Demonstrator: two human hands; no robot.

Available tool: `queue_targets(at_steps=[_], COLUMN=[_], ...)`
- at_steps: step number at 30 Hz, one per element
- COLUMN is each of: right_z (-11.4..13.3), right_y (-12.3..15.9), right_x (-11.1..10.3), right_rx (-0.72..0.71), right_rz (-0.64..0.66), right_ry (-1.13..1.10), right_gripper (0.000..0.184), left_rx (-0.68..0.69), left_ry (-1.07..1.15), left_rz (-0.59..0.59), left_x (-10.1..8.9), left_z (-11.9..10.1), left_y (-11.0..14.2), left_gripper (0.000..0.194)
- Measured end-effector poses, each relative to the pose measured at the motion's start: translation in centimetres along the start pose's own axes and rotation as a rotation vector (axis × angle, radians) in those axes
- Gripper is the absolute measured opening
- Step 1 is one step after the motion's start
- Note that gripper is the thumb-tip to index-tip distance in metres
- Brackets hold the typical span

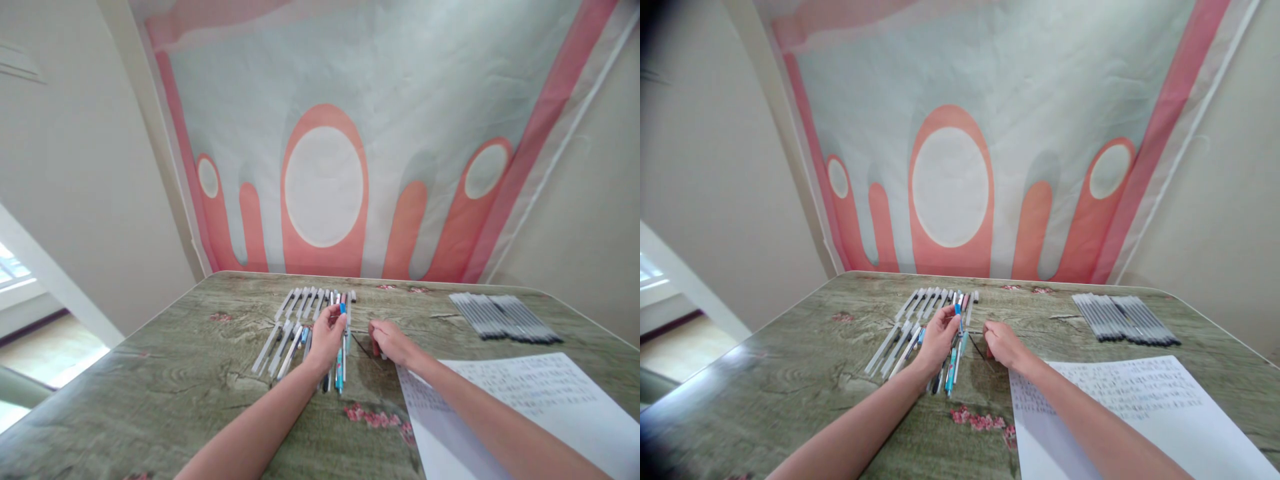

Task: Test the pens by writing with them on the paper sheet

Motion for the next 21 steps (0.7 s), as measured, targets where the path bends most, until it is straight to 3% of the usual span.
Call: queue_targets(at_steps=[5, 11, 16, 21], right_z=[-0.1, 1.3, 0.9, 0.4], right_y=[0.0, 0.7, 1.3, 1.4], right_x=[-0.1, -1.3, 0.0, 0.5], right_rx=[0.055, -0.075, -0.067, -0.036], right_rz=[0.042, -0.219, -0.155, -0.111], right_ry=[-0.112, 0.248, 0.498, 0.611], right_gripper=[0.014, 0.005, 0.023, 0.024], left_rx=[0.068, 0.078, 0.100, 0.118], left_ry=[-0.032, -0.038, -0.081, -0.107], left_rz=[0.018, 0.005, -0.012, 0.000], left_x=[0.2, 0.3, 0.1, 0.1], left_z=[-1.3, -1.6, -1.3, -1.2], left_y=[0.3, 0.5, 0.6, 0.8], left_gripper=[0.029, 0.028, 0.028, 0.028])
Point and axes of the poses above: each hand's wrist, its own y-axis away from the middle knuckle, its own x-axis out of the palm, z = x × y, the point moved 5 cm from there along -y, towards the middle knuckle, and after that the axes turned 8 degrees about x, right-handed, at the moved point
